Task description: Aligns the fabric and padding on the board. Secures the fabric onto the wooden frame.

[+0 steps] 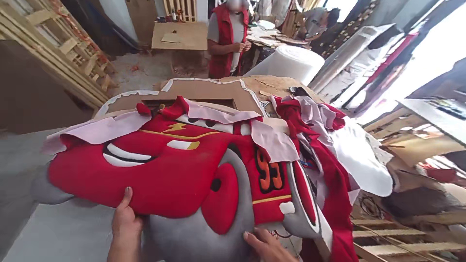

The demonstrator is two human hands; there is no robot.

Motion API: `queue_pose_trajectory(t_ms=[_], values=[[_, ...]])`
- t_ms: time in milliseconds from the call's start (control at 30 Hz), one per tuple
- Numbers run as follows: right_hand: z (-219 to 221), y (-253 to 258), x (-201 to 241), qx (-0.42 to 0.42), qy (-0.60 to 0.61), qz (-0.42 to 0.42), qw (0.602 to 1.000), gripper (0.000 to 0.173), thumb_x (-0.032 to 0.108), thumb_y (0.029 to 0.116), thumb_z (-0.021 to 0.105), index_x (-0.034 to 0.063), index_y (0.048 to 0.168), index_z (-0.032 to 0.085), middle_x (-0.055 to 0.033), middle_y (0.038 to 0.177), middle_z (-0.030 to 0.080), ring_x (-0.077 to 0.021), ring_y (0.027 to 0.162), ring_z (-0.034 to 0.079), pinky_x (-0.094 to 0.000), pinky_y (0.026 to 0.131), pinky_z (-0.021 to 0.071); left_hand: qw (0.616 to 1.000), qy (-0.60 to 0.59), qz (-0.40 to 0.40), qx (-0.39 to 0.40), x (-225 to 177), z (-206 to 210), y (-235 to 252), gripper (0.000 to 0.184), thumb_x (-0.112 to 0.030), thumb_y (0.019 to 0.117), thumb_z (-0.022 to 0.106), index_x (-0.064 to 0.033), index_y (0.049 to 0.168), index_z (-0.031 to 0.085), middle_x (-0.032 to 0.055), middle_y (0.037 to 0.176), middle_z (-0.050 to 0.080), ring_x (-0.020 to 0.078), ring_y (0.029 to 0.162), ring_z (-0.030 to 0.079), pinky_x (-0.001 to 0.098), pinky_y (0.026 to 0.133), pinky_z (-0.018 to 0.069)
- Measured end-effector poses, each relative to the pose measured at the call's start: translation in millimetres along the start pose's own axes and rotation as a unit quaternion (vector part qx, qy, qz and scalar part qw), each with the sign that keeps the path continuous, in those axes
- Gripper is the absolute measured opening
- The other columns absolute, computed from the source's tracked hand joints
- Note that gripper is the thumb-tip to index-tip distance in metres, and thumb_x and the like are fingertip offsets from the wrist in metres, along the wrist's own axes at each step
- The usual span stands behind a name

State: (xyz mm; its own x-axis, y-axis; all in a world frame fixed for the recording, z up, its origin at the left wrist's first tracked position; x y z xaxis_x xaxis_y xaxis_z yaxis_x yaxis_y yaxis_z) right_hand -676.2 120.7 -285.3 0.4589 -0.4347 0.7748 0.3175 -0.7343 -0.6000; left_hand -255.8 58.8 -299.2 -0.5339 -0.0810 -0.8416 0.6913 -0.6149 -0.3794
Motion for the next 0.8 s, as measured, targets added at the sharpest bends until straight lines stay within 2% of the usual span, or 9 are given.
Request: queue_pose_trajectory(t_ms=[33, 100, 167, 233, 367, 500, 633, 700, 800], values=[[-21, -8, 5, 0.070, -0.141, -0.036, 0.987, 0.044, 0.043, 0.1035, 0.056, 0.0019, 0.109, 0.070, -0.0115, 0.092, 0.076, -0.0246, 0.087, 0.074, -0.0503, 0.085, 0.0598, 1.000, -0.006, 0.001, -0.008, 3, -3, -10, 0.032, -0.033, 0.1076, 0.050, -0.0129, 0.132, 0.054, -0.0004, 0.109, 0.071, 0.0098, 0.099, 0.070, 0.0363, 0.087, 0.0610], [-68, -11, 33, 0.157, -0.334, -0.151, 0.917, 0.035, 0.036, 0.0984, 0.068, 0.0059, 0.116, 0.072, -0.0116, 0.097, 0.076, -0.0288, 0.090, 0.074, -0.0581, 0.086, 0.0570, 1.000, -0.021, 0.008, -0.021, 11, -10, -34, 0.032, -0.032, 0.1086, 0.048, -0.0116, 0.132, 0.055, 0.0002, 0.109, 0.072, 0.0098, 0.099, 0.071, 0.0360, 0.087, 0.0614], [-114, 12, 72, 0.105, -0.380, -0.254, 0.883, 0.033, 0.030, 0.0943, 0.073, 0.0103, 0.121, 0.072, -0.0066, 0.099, 0.077, -0.0234, 0.091, 0.074, -0.0541, 0.085, 0.0601, 0.999, -0.031, 0.010, -0.041, 21, -18, -61, 0.031, -0.031, 0.1088, 0.048, -0.0113, 0.131, 0.055, 0.0002, 0.108, 0.072, 0.0098, 0.099, 0.071, 0.0357, 0.087, 0.0619], [-156, 73, 118, -0.012, -0.385, -0.313, 0.868, 0.031, 0.030, 0.0977, 0.067, 0.0082, 0.120, 0.071, -0.0082, 0.100, 0.075, -0.0228, 0.092, 0.073, -0.0520, 0.085, 0.0598, 0.997, -0.043, 0.011, -0.056, 29, -23, -90, 0.030, -0.032, 0.1091, 0.047, -0.0124, 0.129, 0.057, -0.0005, 0.105, 0.073, 0.0098, 0.097, 0.073, 0.0350, 0.085, 0.0629], [-207, 243, 203, -0.137, -0.403, -0.299, 0.854, 0.054, 0.046, 0.1003, 0.059, 0.0030, 0.132, 0.063, -0.0211, 0.123, 0.069, -0.0387, 0.117, 0.065, -0.0639, 0.102, 0.0484, 0.995, -0.061, 0.024, -0.080, 46, -32, -139, 0.030, -0.032, 0.1100, 0.044, -0.0121, 0.128, 0.058, 0.0014, 0.105, 0.074, 0.0117, 0.097, 0.073, 0.0355, 0.085, 0.0630], [-199, 355, 221, -0.158, -0.430, -0.241, 0.856, 0.067, 0.055, 0.0982, 0.055, 0.0020, 0.139, 0.059, -0.0298, 0.140, 0.056, -0.0490, 0.132, 0.052, -0.0703, 0.105, 0.0411, 0.991, -0.059, 0.007, -0.124, 73, -46, -175, 0.031, -0.033, 0.1101, 0.043, -0.0121, 0.128, 0.058, 0.0017, 0.105, 0.074, 0.0121, 0.098, 0.073, 0.0360, 0.086, 0.0632], [-188, 414, 245, -0.161, -0.465, -0.201, 0.847, 0.074, 0.063, 0.0996, 0.045, 0.0030, 0.141, 0.057, -0.0315, 0.146, 0.050, -0.0512, 0.135, 0.048, -0.0744, 0.102, 0.0403, 0.986, -0.085, 0.007, -0.146, 97, -53, -188, 0.028, -0.033, 0.1106, 0.041, -0.0150, 0.126, 0.058, -0.0014, 0.103, 0.076, 0.0096, 0.096, 0.074, 0.0343, 0.084, 0.0638], [-185, 431, 246, -0.143, -0.489, -0.173, 0.843, 0.076, 0.066, 0.1013, 0.034, 0.0050, 0.142, 0.056, -0.0310, 0.141, 0.056, -0.0505, 0.131, 0.053, -0.0759, 0.100, 0.0412, 0.983, -0.088, 0.002, -0.164, 108, -57, -193, 0.028, -0.032, 0.1106, 0.041, -0.0153, 0.124, 0.059, -0.0016, 0.102, 0.076, 0.0094, 0.095, 0.074, 0.0339, 0.084, 0.0637], [-185, 433, 245, -0.173, -0.509, -0.133, 0.832, 0.080, 0.071, 0.0995, 0.028, 0.0059, 0.130, 0.065, -0.0289, 0.132, 0.063, -0.0495, 0.126, 0.057, -0.0759, 0.095, 0.0423, 0.979, -0.078, -0.013, -0.186, 128, -62, -201, 0.028, -0.033, 0.1102, 0.041, -0.0154, 0.126, 0.057, -0.0021, 0.104, 0.075, 0.0089, 0.097, 0.073, 0.0341, 0.087, 0.0630]])
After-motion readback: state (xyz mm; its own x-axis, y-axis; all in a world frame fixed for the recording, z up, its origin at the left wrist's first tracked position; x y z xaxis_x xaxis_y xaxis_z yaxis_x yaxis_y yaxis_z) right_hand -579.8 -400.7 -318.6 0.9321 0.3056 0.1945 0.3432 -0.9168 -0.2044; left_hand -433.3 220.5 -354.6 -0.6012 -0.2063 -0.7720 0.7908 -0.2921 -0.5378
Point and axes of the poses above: each hand's wrist, its own y-axis towards the middle knuckle, its own z-axis out of the palm, x = y × z, the point moved 4 cm from there along y, towards the middle knuckle
